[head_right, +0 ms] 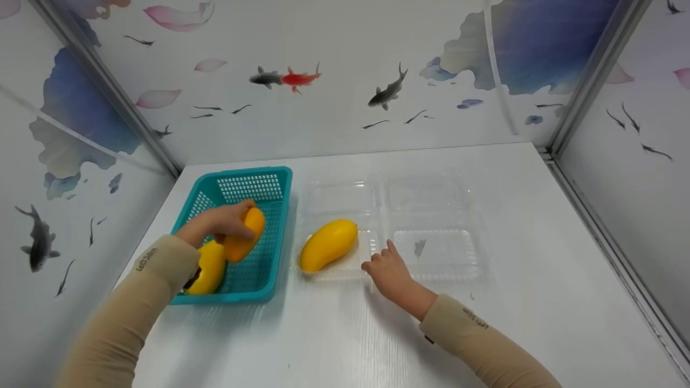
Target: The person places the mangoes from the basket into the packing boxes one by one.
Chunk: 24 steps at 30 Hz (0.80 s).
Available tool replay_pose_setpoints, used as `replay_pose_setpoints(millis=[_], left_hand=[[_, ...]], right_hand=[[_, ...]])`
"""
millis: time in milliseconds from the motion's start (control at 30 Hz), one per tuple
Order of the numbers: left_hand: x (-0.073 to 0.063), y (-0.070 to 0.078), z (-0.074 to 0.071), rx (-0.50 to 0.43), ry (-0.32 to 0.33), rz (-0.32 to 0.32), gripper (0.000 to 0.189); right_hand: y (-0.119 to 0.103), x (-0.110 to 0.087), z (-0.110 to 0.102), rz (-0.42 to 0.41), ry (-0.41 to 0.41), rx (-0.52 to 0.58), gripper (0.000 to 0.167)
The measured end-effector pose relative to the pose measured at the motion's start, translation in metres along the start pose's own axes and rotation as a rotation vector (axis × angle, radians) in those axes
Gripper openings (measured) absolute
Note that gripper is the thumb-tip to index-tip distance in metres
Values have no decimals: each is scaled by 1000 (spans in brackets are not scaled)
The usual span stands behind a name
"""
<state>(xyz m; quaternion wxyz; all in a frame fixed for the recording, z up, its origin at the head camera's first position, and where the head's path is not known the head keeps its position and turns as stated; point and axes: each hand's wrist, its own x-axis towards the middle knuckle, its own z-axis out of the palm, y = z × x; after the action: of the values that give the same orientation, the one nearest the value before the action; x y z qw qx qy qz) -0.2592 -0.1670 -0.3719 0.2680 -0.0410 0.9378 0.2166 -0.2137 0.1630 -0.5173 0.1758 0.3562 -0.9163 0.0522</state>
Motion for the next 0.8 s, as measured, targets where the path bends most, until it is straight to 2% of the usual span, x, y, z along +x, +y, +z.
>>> replay_pose_setpoints(millis=[233,400,600,800], left_hand=[[-5,33,-1,52,4,47,68],[-6,56,5,62,-25,90,74],[1,84,17,85,-51,138,79],[11,111,39,66,-37,174,82]], right_hand=[[0,-2,2,22,13,7,20],[-1,-2,0,51,-7,0,16],[0,-4,-1,39,9,-5,16],[0,-5,4,38,-2,-26,18]])
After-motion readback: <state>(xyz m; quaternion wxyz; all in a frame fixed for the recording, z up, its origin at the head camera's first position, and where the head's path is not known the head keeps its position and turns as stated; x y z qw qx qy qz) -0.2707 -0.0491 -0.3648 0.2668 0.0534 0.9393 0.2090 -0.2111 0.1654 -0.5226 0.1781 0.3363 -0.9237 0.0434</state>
